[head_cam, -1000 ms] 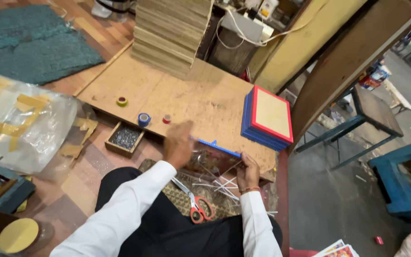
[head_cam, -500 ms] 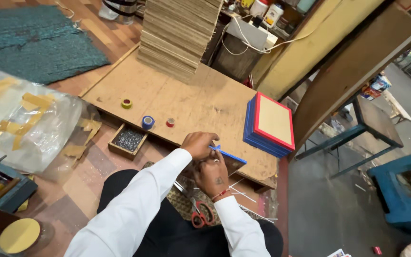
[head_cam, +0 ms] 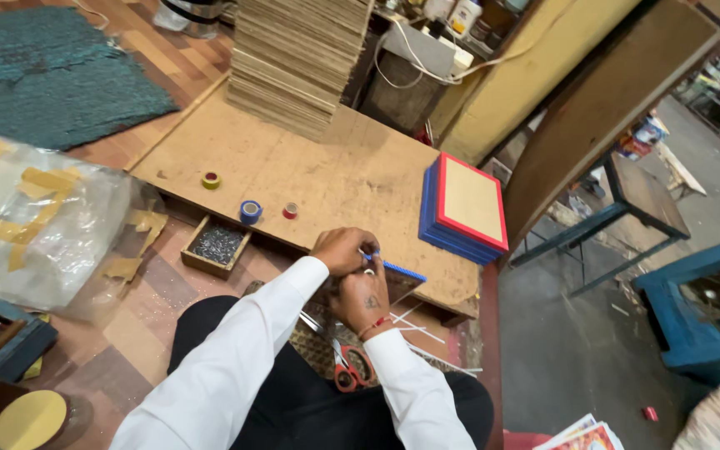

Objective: The person assembles religious pictures by attaching printed images to cardboard backings, wrapping the edges with blue decorative tape, and securing them with white zip ties. The person uses scissors to trim the zip ties and stacks the finished items on a nearby table.

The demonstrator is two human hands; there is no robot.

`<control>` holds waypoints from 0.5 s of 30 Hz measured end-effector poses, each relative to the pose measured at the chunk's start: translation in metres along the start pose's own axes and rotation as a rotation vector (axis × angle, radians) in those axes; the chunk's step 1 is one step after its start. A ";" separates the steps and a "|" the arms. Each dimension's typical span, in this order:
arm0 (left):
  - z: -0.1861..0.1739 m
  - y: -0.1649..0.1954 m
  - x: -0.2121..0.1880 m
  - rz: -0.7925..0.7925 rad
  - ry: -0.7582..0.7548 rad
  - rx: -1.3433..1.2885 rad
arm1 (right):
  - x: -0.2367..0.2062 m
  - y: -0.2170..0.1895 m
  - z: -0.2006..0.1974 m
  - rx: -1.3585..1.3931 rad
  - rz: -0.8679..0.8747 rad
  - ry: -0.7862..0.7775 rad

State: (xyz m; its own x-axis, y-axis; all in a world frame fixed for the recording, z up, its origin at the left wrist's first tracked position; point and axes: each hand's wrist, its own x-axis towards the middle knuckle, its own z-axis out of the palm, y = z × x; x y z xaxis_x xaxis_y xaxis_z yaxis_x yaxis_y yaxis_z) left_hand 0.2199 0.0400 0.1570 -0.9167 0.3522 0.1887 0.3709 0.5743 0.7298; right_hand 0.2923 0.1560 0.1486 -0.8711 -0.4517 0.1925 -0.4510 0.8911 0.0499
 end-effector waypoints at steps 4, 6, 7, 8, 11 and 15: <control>0.003 0.000 0.003 -0.014 -0.001 0.002 | 0.000 0.007 -0.005 -0.002 -0.024 -0.081; 0.004 -0.001 0.004 -0.002 -0.012 -0.005 | 0.000 0.009 -0.007 0.019 -0.008 -0.122; 0.003 -0.001 0.004 0.006 -0.016 0.001 | 0.000 0.009 -0.008 0.030 -0.005 -0.140; 0.003 -0.001 0.005 0.012 -0.017 0.008 | 0.001 0.010 -0.008 0.042 -0.007 -0.157; 0.000 0.000 0.005 0.035 -0.070 -0.052 | 0.002 0.010 -0.010 0.028 0.006 -0.134; 0.000 0.006 0.006 0.002 -0.059 -0.046 | 0.001 0.006 -0.009 -0.066 -0.039 -0.175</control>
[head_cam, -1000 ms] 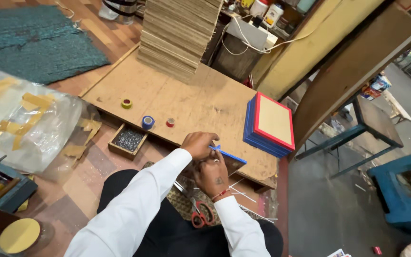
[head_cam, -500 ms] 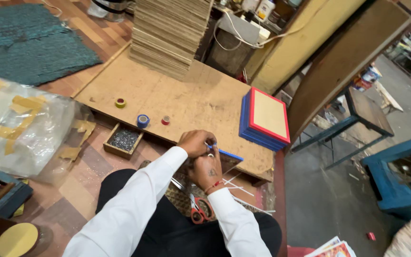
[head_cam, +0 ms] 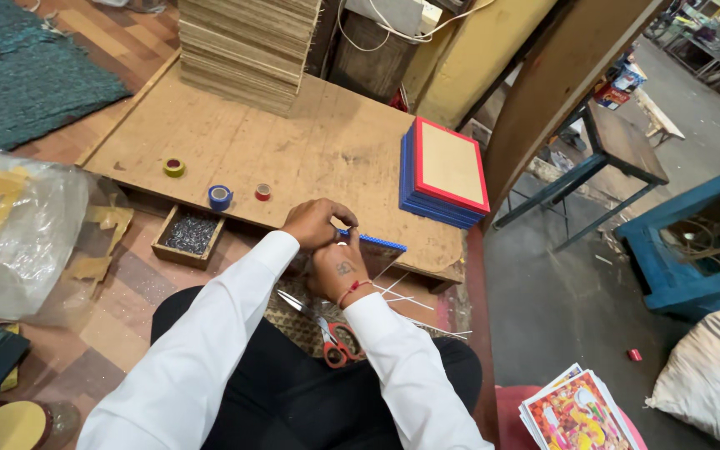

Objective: The person assembles religious pictures by attaching printed images to cardboard backings, wrapping the edges with blue decorative tape, and securing them with white zip ties. The person uses scissors to trim the zip ties and stacks the finished items on a nearby table.

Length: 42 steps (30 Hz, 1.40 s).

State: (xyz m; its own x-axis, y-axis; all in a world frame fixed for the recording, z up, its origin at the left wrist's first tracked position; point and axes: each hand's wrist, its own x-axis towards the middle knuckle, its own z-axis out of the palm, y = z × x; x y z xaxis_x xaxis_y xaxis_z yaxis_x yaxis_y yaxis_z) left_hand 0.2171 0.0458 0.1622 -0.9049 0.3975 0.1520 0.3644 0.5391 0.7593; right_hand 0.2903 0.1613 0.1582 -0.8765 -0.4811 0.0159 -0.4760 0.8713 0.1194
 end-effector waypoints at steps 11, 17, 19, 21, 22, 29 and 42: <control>0.009 -0.013 0.000 0.158 0.102 0.001 | 0.000 0.002 0.006 0.053 -0.063 0.059; 0.003 -0.010 -0.005 -0.074 0.067 -0.082 | -0.028 0.025 0.003 0.223 -0.125 0.486; 0.002 -0.010 -0.003 -0.055 0.084 -0.067 | -0.033 0.035 0.006 0.273 0.058 0.737; 0.004 -0.010 0.002 -0.082 0.084 -0.058 | -0.033 0.045 0.010 0.370 0.161 0.873; 0.004 -0.011 0.007 -0.119 0.072 -0.055 | -0.031 0.049 0.012 0.446 0.173 0.884; 0.009 -0.021 0.050 -0.225 -0.099 -0.230 | -0.019 0.053 0.025 0.552 0.308 0.857; 0.036 -0.036 0.077 -0.248 -0.109 0.133 | -0.016 0.055 0.019 0.526 0.250 0.732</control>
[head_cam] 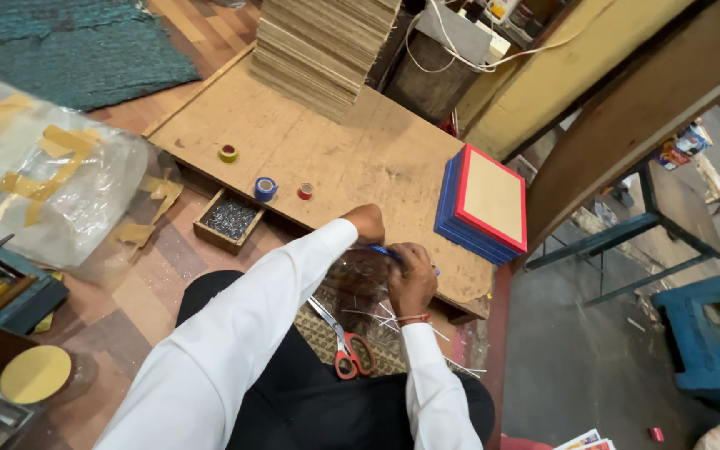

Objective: The person assembles religious pictures by attaching printed images to cardboard backings, wrapping the edges with blue decorative tape, and securing them with white zip ties. The person uses scissors to trim the zip ties and stacks the finished items on a nearby table.

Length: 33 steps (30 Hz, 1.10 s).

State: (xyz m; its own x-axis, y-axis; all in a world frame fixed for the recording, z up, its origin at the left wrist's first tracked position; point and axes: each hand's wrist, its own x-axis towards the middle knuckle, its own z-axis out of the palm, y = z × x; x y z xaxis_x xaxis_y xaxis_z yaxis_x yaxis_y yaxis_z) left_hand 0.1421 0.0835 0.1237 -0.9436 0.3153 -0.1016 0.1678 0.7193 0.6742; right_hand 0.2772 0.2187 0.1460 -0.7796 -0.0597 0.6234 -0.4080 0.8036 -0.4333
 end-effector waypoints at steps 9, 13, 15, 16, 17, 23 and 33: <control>-0.014 0.008 -0.073 0.272 0.377 -0.230 | 0.036 0.047 0.007 0.000 0.056 -0.370; -0.006 0.014 -0.096 0.320 0.303 0.070 | 0.036 0.068 0.017 -0.071 0.080 -0.438; -0.003 0.018 -0.099 0.328 0.325 0.171 | 0.035 0.075 0.012 -0.095 0.045 -0.469; -0.003 0.020 -0.099 0.304 0.296 0.206 | 0.034 0.079 0.005 -0.104 -0.007 -0.477; -0.004 0.021 -0.100 0.278 0.271 0.244 | 0.033 0.082 -0.002 -0.111 -0.062 -0.484; -0.053 0.001 -0.098 0.191 0.548 -0.159 | -0.036 0.110 -0.064 0.654 0.537 0.313; -0.082 -0.008 -0.177 0.189 0.495 -1.223 | -0.103 0.072 -0.072 1.327 0.899 0.296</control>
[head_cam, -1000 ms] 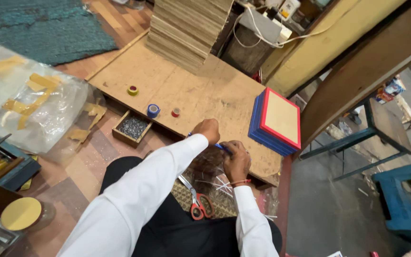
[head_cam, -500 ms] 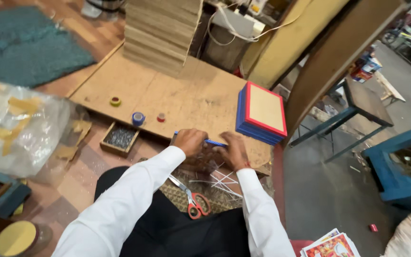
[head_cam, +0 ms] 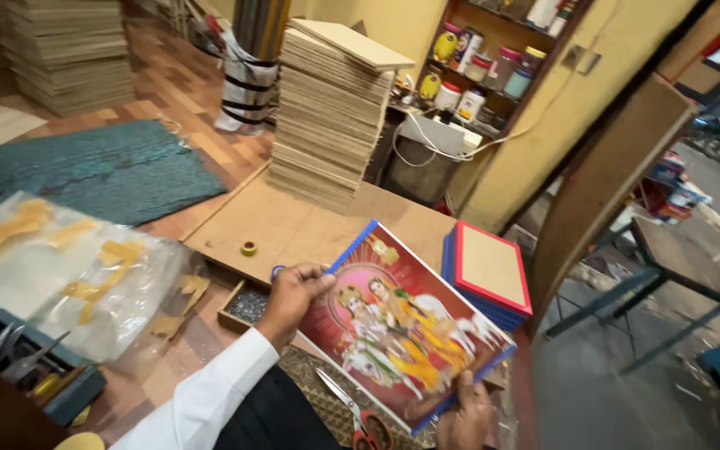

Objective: The person assembles religious pictures by attaching printed images to cardboard backings, wrapping the edges with blue decorative tape, and securing them with white zip ties. The person uses scissors to trim the zip ties and stacks the finished items on a nearby table.

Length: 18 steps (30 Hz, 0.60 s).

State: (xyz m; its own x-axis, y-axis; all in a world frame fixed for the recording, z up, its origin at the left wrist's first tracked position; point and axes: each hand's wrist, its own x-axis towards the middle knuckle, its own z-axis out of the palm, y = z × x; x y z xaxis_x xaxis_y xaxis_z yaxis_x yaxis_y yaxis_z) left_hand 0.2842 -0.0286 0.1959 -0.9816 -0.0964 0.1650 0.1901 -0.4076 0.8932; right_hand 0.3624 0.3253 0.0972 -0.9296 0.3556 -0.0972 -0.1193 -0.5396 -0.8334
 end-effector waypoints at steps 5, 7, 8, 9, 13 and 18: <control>0.023 0.068 -0.037 0.473 -0.084 0.355 | -0.056 -0.041 0.051 0.064 -0.125 -0.196; 0.034 0.088 -0.047 0.491 -0.108 0.331 | -0.069 -0.053 0.065 0.049 -0.130 -0.204; 0.035 0.096 -0.051 0.501 -0.122 0.321 | -0.072 -0.058 0.069 0.046 -0.133 -0.208; 0.035 0.104 -0.054 0.411 -0.115 0.394 | -0.074 -0.063 0.072 0.049 -0.139 -0.215; 0.031 0.120 -0.055 0.419 -0.226 0.471 | -0.072 -0.074 0.068 0.056 -0.146 -0.242; 0.018 0.118 -0.050 0.275 -0.305 0.359 | -0.061 -0.065 0.043 0.097 -0.105 -0.259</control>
State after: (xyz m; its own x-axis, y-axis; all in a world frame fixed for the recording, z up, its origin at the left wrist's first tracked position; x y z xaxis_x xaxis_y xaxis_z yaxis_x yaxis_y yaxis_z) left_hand 0.3552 -0.0553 0.3012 -0.8677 0.1336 0.4789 0.4746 -0.0640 0.8779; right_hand 0.4124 0.3060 0.1808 -0.9671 0.2128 0.1391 -0.2402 -0.5850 -0.7746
